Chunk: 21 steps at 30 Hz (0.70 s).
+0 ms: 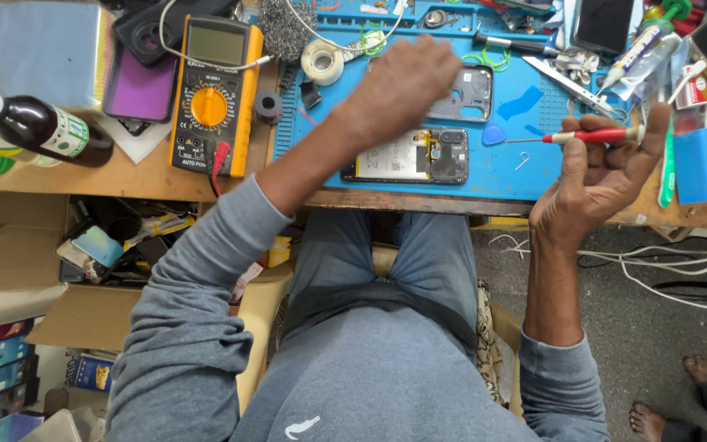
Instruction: The person uses a screwdriver to remove screws from the back of a disassembled smartphone. They then use tweezers to lift and remove a metal bracket from the phone's interior.
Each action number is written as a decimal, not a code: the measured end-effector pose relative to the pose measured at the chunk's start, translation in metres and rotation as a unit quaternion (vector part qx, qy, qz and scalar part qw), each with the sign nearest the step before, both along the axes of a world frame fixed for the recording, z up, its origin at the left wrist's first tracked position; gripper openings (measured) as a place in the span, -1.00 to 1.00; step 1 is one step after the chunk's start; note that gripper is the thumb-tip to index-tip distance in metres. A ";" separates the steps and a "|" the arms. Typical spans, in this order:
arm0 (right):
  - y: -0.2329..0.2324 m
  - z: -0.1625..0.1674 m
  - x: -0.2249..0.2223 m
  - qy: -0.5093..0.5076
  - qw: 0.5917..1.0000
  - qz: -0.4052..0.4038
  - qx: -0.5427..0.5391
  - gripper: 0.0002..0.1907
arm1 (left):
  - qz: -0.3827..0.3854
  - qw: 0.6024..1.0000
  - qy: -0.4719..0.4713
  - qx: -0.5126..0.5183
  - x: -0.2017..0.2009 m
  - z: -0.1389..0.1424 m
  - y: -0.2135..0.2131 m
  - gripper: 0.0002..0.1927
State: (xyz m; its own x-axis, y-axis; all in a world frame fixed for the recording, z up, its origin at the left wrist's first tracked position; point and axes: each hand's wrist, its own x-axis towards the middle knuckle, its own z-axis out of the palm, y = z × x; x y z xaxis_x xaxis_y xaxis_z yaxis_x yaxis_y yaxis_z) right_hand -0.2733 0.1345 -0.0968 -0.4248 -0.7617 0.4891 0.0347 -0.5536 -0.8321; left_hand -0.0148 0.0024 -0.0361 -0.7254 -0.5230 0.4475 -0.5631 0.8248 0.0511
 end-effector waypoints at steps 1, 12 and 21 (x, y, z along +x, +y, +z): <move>0.000 0.000 0.001 0.002 1.000 0.004 0.005 -0.24 | 0.012 1.000 -0.002 -0.020 0.007 -0.002 -0.009 -0.91; 0.007 0.027 0.031 0.234 0.971 0.035 -0.038 -0.36 | -0.038 0.994 0.071 0.080 0.030 0.015 0.051 -0.54; -0.004 0.047 0.050 0.343 0.934 0.070 -0.072 -0.44 | -0.012 0.988 0.073 0.134 0.038 0.015 0.090 -0.10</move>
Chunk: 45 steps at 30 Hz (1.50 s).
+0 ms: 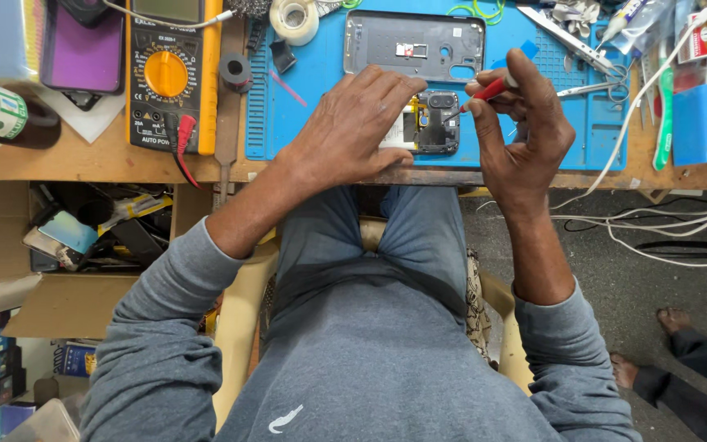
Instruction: The person uses a screwdriver to remove screws from the back of a disassembled smartphone. They then use tweezers to lift and remove a metal bracket from the phone's interior.
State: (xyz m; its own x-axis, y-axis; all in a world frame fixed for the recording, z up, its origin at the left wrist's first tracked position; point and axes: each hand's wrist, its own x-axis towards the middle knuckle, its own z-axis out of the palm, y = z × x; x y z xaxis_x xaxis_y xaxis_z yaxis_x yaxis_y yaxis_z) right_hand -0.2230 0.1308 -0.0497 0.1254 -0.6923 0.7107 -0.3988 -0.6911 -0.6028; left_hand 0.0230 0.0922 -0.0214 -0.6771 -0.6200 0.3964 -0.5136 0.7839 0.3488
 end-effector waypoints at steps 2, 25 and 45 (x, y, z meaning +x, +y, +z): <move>0.000 0.001 0.000 0.002 1.000 -0.002 0.006 -0.45 | 0.000 1.000 0.010 -0.011 0.000 -0.002 0.000 -0.12; -0.005 0.058 0.001 0.206 0.974 -0.071 -0.063 -0.36 | -0.181 0.887 0.316 0.283 -0.041 -0.029 -0.030 -0.29; -0.003 0.050 0.009 0.124 0.991 -0.053 -0.018 -0.53 | -0.058 0.863 0.360 0.349 -0.063 -0.021 -0.036 -0.24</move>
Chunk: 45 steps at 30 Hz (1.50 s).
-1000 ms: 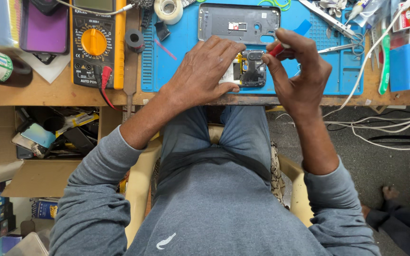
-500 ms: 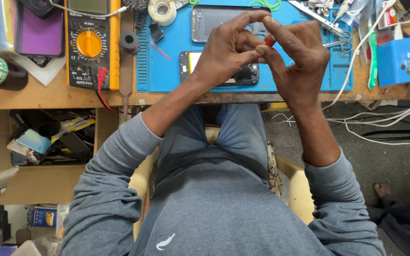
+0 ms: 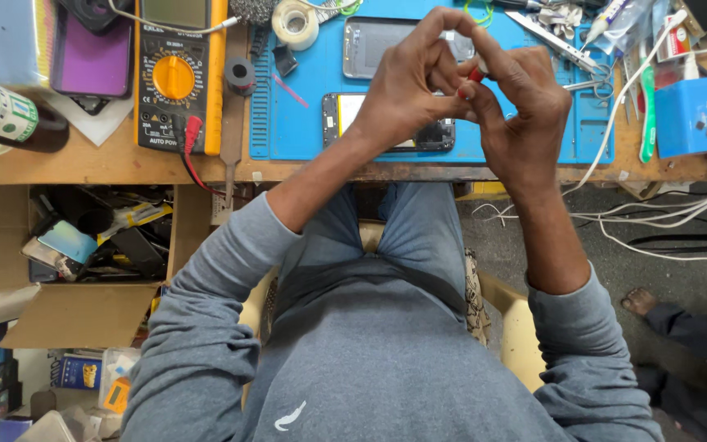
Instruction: The person uses a screwdriver to remove screws from the back of a disassembled smartphone. They then use tweezers to lift and remove a metal bracket from the phone's interior.
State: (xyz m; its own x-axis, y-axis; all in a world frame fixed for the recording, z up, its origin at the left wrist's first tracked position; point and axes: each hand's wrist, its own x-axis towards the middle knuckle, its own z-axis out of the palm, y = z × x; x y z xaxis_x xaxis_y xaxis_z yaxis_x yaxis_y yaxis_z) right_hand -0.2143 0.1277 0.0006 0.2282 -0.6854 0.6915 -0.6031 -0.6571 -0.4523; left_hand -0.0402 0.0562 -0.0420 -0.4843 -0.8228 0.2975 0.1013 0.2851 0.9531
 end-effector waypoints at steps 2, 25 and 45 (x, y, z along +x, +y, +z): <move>0.004 0.000 -0.004 0.027 1.000 -0.001 -0.002 -0.48 | 0.028 0.993 -0.009 -0.117 -0.001 -0.002 -0.001 -0.17; 0.005 -0.007 -0.006 0.031 0.999 -0.024 -0.007 -0.44 | -0.105 0.989 0.026 -0.098 0.010 -0.003 -0.008 -0.26; 0.005 -0.023 -0.002 -0.065 0.995 0.032 0.065 -0.31 | -0.091 0.972 -0.023 -0.215 0.024 -0.006 -0.016 -0.29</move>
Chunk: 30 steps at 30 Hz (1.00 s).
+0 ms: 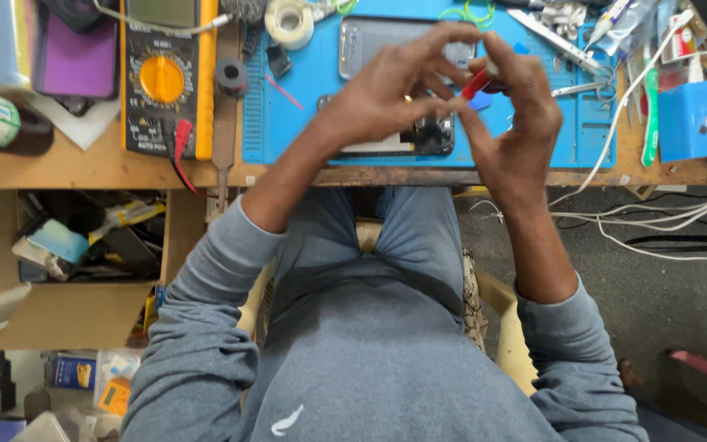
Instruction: The person uses a screwdriver to remove screws from the back of a disassembled smartphone. They then use tweezers to lift and remove a metal bracket from the phone's interior.
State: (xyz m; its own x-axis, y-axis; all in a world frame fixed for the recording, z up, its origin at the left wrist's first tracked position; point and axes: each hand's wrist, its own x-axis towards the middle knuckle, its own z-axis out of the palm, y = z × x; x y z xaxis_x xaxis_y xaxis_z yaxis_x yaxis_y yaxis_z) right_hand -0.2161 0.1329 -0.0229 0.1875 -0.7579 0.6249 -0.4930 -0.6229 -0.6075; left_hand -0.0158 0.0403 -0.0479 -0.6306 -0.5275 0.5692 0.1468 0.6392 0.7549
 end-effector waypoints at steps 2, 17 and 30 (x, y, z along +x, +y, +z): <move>-0.001 -0.003 0.000 -0.037 0.999 0.019 0.020 -0.35 | 0.040 0.998 -0.026 -0.032 0.015 0.005 0.000 -0.36; 0.000 -0.015 -0.012 -0.244 0.967 -0.017 0.064 -0.29 | 0.191 0.965 -0.158 -0.092 -0.002 0.011 0.020 -0.87; -0.005 -0.040 -0.020 -0.151 0.987 -0.043 -0.025 -0.36 | 0.288 0.907 -0.245 -0.184 0.020 0.009 0.009 -0.68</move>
State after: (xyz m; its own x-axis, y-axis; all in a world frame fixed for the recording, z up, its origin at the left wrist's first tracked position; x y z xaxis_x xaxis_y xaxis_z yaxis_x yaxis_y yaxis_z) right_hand -0.2362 0.1281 -0.0633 -0.0769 -0.7296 0.6795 -0.3473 -0.6193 -0.7042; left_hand 0.0041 0.0498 -0.0388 -0.5354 -0.6813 0.4992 -0.5880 0.7249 0.3589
